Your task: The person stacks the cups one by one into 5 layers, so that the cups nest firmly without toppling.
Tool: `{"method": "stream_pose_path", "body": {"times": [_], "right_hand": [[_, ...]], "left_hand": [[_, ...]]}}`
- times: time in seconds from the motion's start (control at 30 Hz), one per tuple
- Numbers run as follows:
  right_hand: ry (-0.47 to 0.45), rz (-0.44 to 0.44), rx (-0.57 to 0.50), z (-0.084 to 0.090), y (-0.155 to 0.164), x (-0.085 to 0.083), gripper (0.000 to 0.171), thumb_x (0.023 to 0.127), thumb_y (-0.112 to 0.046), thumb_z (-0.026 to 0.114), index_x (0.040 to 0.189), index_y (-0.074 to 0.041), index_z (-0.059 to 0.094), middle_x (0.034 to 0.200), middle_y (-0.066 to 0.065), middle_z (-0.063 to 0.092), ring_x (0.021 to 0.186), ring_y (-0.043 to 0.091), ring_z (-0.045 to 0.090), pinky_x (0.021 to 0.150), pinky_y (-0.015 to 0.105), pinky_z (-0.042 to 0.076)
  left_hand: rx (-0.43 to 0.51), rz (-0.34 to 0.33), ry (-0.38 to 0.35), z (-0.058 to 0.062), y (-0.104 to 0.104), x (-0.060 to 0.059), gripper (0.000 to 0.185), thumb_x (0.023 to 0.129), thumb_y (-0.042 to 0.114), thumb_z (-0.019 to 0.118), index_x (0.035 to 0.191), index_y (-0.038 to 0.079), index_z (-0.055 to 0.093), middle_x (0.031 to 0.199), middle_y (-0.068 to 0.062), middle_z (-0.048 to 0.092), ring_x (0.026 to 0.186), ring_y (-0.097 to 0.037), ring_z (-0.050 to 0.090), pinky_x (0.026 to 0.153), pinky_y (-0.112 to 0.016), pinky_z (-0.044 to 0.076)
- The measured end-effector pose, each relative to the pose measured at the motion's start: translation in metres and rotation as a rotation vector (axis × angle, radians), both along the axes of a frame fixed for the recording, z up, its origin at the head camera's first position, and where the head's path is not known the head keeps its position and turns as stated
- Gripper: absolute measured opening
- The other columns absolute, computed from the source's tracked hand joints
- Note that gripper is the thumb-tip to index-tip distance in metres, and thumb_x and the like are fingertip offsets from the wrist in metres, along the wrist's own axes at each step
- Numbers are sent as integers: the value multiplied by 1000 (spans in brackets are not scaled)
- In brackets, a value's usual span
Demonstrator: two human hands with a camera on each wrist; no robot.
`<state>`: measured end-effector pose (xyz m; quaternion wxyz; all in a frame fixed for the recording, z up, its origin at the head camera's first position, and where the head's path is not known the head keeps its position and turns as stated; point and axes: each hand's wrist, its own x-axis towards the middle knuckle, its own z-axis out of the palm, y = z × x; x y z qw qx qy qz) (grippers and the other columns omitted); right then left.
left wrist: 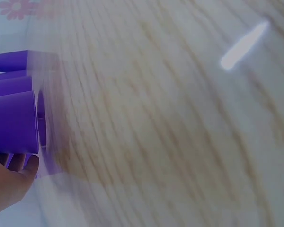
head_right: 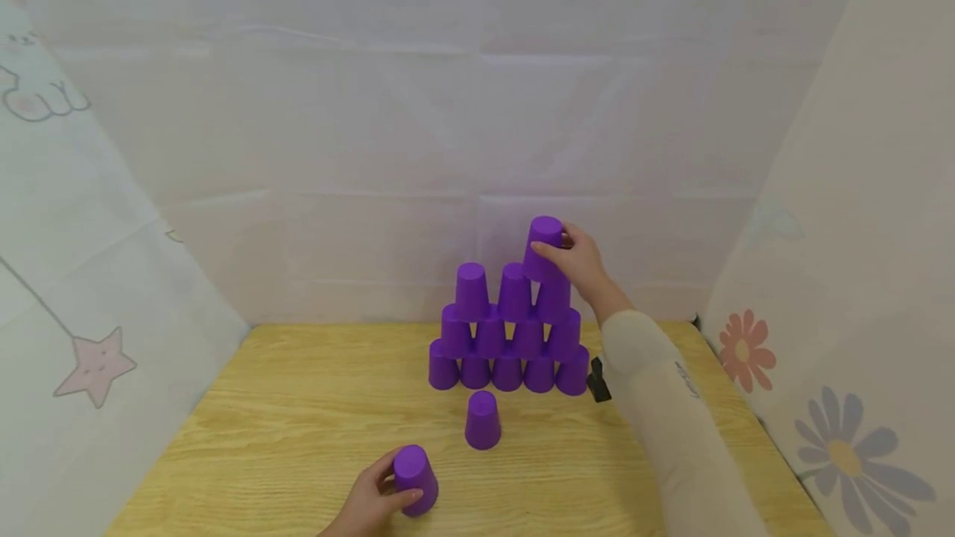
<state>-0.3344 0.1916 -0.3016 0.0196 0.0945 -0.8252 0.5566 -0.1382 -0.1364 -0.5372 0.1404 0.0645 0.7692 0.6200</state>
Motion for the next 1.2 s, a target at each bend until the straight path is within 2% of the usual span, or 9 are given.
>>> {"method": "stream_pose_path", "body": {"times": [0.2,0.47,0.53,0.7,0.97,1.2], "right_hand": [[-30,-12,-3,0,-2,-2,64,89,-34,61,140,-5,36,134,22,45,124,37,43,108,51,33],[-44,-28,5,1,-4,-6,68,89,-34,61,143,-5,32,138,23,42,125,37,43,108,51,34],[-47,-36,8,2,-4,-7,69,89,-33,62,144,-5,31,139,23,42,125,38,43,108,51,35],[-51,-51,8,0,-2,-8,70,90,-30,61,145,-4,28,141,23,39,127,38,42,107,50,36],[-38,-25,1,-2,-1,-8,68,90,-31,60,144,-4,29,141,24,39,129,38,41,107,50,36],[-32,-14,-13,0,2,-3,73,90,-30,60,147,-4,22,144,24,34,132,38,36,109,50,33]], "left_hand": [[-9,14,30,8,1,-2,67,83,28,70,134,-4,41,126,-23,53,111,-36,55,91,-46,51],[-28,77,186,18,4,-14,59,78,17,74,129,-1,50,119,-18,61,102,-2,56,86,-22,50],[-32,69,205,22,4,-19,57,78,17,74,128,0,52,118,-16,61,102,-3,57,86,-22,50],[-33,26,247,36,6,-32,54,79,17,73,127,2,53,119,-15,61,106,-15,58,88,-24,50],[-15,-14,282,53,7,-49,54,80,17,73,128,3,53,117,-15,62,102,-6,58,87,-22,49],[-1,-20,299,72,10,-63,55,79,15,74,128,2,53,114,-17,63,98,-9,60,83,-23,52]]}}
